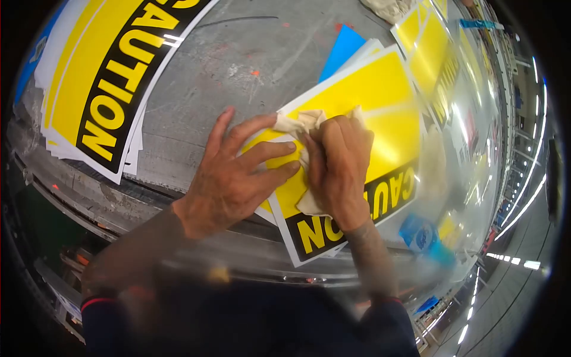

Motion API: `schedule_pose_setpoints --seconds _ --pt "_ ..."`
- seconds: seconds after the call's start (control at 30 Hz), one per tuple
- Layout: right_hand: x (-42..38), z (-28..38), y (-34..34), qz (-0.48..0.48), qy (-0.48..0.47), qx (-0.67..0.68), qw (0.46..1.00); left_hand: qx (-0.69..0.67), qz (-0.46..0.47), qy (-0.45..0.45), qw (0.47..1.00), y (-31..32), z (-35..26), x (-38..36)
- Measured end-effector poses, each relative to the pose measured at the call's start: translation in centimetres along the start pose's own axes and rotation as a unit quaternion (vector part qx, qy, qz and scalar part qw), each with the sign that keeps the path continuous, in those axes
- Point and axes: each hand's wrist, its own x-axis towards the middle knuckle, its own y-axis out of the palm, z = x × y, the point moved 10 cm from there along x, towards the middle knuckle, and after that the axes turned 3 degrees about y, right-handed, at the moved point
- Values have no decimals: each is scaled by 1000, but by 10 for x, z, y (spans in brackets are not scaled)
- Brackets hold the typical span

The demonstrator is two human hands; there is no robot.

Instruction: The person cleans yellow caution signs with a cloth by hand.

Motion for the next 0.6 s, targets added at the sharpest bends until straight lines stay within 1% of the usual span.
schedule_pose_setpoints --seconds 0.07,0.1,0.2,0.23,0.27,0.3,0.33,0.37,0.4,0.47,0.5,0.57,0.6 --pt "4 -4 5 -11 12 -21 1000 -8 13 -1 1000 1 -3 1" --pt "11 -3 2 -13 38 -26 999 4 10 4 1000 1 -4 1" --pt "2 -37 -7 -80 101 92 987 -10 -2 9 1000 1 -3 -1" --pt "-5 -55 -20 -106 158 115 975 -17 -4 12 1000 0 -5 -1" --pt "-14 -76 -32 -142 188 167 957 -18 -11 12 1000 -1 -5 -2" --pt "-27 -101 -39 -120 264 200 936 -20 -17 14 1000 0 -4 -4" --pt "-40 -112 -50 -116 309 251 910 -21 -22 17 999 1 -4 -4" --pt "-50 -112 -62 -114 313 252 909 -7 -19 30 999 2 -5 -5" --pt "-62 -111 -74 -113 318 252 907 -20 -30 16 999 -1 -3 -5" --pt "-84 -100 -79 -55 246 205 946 -45 -49 -8 998 -6 1 -3" --pt "-86 -79 -89 -60 239 204 947 -55 -62 1 997 -8 2 -3" --pt "-113 -57 -116 -157 193 156 956 -44 -59 -22 997 -13 7 -9" --pt "-136 -50 -138 -209 172 108 957 -54 -61 -17 997 -8 5 -5"
